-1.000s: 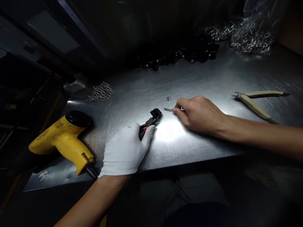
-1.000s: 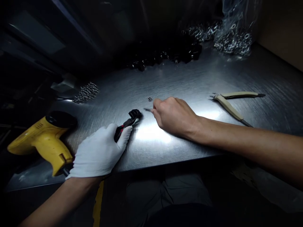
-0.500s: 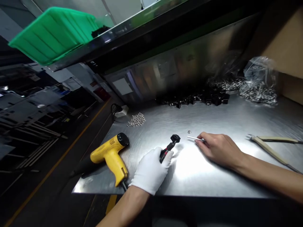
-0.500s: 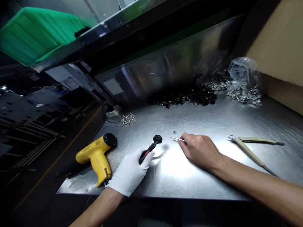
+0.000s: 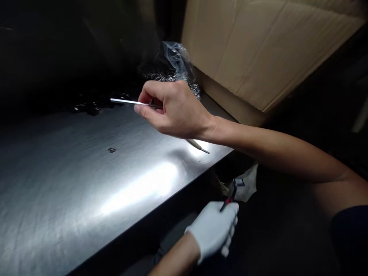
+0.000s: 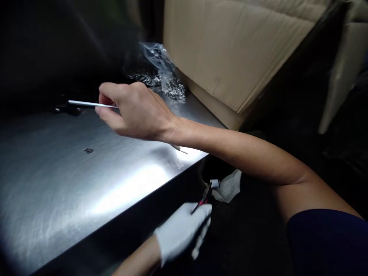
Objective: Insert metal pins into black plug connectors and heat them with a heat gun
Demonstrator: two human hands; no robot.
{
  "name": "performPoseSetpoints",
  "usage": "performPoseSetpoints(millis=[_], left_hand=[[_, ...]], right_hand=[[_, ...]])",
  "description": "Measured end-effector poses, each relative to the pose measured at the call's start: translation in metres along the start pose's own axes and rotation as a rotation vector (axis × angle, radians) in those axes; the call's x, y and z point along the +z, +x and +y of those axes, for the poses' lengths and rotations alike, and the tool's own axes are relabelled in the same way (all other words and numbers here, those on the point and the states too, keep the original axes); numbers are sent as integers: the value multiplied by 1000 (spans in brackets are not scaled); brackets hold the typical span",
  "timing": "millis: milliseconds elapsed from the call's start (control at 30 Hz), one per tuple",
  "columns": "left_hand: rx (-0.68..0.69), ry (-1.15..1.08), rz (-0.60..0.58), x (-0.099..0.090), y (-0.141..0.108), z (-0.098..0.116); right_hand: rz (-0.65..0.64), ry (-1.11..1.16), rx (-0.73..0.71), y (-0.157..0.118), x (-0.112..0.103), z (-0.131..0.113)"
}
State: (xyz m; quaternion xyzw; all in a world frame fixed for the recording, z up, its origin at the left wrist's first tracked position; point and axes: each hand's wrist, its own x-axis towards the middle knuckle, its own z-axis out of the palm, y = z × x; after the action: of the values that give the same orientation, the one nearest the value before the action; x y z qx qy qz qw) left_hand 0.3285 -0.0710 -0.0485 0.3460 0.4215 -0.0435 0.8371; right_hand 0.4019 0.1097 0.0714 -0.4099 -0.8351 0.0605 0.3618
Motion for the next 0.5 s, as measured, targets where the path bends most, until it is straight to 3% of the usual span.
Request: performPoseSetpoints(millis=[100,200,367,433,467,500], left_hand=[[-84,-172,-288,0,68,28],[-101,-277,-434,-5,107,41],[-137,-343,-520,13,118,18],[-147,-277,-518,19,119,3],[-106,-243,-489,18,117,-3],[-155,-167,-429,14,111,-8]], right_hand=[[-14,2,33,-22,-19,2],[-63,-26,54,-41,-30,6],[-235,-103,199,-56,-34,-2],[-244,-46,203,-57,-23,-8],[-254,-19,202,-56,-14,-10],[-271,8,191,-53,-3,-13]])
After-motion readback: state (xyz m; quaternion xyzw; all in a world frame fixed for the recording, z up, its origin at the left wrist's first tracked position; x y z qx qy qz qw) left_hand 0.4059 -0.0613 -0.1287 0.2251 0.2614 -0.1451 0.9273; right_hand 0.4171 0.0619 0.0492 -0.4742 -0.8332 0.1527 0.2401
